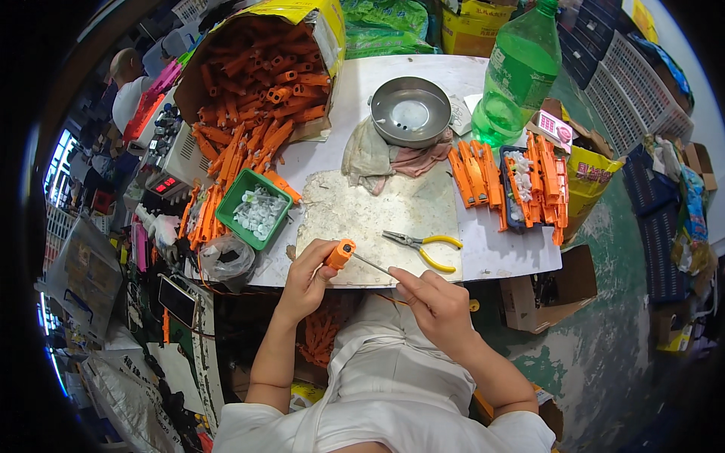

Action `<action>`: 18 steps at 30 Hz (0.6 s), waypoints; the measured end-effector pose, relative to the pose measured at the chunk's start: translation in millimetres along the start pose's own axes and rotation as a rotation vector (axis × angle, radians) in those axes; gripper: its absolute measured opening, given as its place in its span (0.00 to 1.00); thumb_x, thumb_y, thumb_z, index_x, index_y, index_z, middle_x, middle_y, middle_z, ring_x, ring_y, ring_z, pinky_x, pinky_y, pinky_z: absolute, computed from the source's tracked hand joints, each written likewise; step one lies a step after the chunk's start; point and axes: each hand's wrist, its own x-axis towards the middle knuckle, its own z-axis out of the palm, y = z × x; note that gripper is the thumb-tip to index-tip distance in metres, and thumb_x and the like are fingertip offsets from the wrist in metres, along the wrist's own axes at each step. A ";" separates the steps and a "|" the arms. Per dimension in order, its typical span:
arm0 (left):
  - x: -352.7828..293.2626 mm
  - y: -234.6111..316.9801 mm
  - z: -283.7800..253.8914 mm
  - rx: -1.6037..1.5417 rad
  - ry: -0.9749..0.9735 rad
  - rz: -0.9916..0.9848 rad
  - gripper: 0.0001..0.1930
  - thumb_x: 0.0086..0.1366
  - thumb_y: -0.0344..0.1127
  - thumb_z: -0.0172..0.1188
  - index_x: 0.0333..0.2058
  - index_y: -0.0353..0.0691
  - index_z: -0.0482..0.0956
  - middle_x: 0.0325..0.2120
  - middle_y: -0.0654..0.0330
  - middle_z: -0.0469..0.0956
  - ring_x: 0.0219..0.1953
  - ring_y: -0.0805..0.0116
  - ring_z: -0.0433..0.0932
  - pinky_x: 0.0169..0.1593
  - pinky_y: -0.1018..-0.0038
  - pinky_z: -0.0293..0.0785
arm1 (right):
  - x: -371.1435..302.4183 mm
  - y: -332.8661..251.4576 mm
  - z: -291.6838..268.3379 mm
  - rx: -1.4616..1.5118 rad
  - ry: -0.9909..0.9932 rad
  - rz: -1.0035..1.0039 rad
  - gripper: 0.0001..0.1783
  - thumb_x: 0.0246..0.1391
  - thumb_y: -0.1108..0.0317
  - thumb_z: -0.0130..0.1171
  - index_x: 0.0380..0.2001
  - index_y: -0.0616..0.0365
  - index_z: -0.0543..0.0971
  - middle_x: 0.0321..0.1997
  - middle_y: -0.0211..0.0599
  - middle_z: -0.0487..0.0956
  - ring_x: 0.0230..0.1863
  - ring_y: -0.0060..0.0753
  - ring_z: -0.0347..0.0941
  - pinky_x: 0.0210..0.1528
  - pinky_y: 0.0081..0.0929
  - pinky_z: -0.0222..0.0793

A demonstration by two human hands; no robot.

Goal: The person assembles small orange plastic components at a cluttered workbench. They insert white cylindrical pieces into the orange parts, use a screwdriver to adjust internal elements, and employ pliers to secure or modify the assembly. Finished units are placed on the table while additional parts are drawn from a nearby container.

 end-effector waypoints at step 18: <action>5.1 6.1 -3.9 0.099 -0.082 0.018 0.17 0.57 0.21 0.52 0.47 0.32 0.70 0.38 0.49 0.73 0.38 0.51 0.74 0.40 0.69 0.71 | -8.1 7.4 5.8 -0.261 0.092 -0.211 0.18 0.46 0.75 0.61 0.44 0.53 0.79 0.16 0.31 0.67 0.14 0.25 0.62 0.16 0.23 0.57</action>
